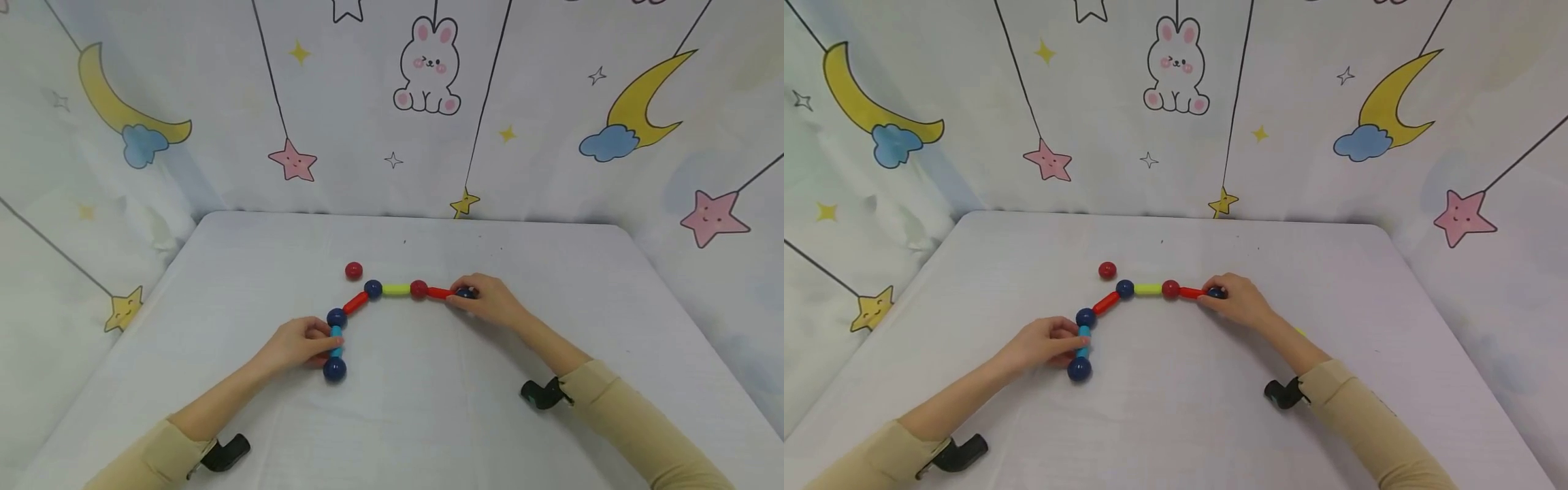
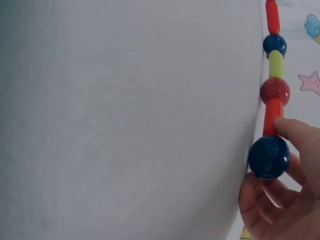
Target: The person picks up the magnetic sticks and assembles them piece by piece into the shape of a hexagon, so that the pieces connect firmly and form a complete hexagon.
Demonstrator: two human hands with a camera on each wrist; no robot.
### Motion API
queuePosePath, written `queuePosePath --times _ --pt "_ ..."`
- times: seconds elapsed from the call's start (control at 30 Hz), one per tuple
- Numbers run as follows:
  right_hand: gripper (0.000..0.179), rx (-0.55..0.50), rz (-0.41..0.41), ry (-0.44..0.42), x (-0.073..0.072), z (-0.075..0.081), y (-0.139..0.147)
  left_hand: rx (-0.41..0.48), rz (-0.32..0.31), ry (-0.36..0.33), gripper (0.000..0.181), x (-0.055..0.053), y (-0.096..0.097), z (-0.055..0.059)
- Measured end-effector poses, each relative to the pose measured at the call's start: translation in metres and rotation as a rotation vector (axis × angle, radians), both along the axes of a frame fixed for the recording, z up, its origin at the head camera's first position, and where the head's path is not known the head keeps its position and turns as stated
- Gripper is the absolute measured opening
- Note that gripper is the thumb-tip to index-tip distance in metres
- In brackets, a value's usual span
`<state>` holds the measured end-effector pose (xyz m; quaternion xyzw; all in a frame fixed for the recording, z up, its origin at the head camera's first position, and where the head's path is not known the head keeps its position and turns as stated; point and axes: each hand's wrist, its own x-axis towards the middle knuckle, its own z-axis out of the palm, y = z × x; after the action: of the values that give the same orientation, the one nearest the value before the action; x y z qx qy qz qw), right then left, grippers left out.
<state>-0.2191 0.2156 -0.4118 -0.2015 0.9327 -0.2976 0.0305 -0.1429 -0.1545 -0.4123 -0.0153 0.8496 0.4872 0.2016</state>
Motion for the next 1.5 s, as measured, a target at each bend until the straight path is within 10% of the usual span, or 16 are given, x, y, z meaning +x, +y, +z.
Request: queuePosePath --times 0.2,0.43,0.57,0.67,1.5 --pt "0.021 0.017 -0.009 -0.024 -0.001 0.001 -0.006 0.005 -0.108 0.055 0.040 0.012 0.009 0.001" --pt "0.023 0.035 -0.008 -0.030 -0.002 0.000 -0.008 -0.391 -0.583 0.705 0.045 0.008 0.004 0.017" --pt "0.023 0.033 0.003 -0.022 -0.002 0.001 -0.009 -0.441 -0.888 0.825 0.055 0.002 0.002 0.019" --pt "0.023 0.036 0.010 -0.016 -0.003 0.001 -0.010 -0.441 -0.984 0.863 0.045 0.001 0.005 0.016" --pt "0.024 0.060 0.062 0.022 -0.013 0.001 -0.035 -0.510 -0.795 0.870 0.043 0.037 0.046 0.007"
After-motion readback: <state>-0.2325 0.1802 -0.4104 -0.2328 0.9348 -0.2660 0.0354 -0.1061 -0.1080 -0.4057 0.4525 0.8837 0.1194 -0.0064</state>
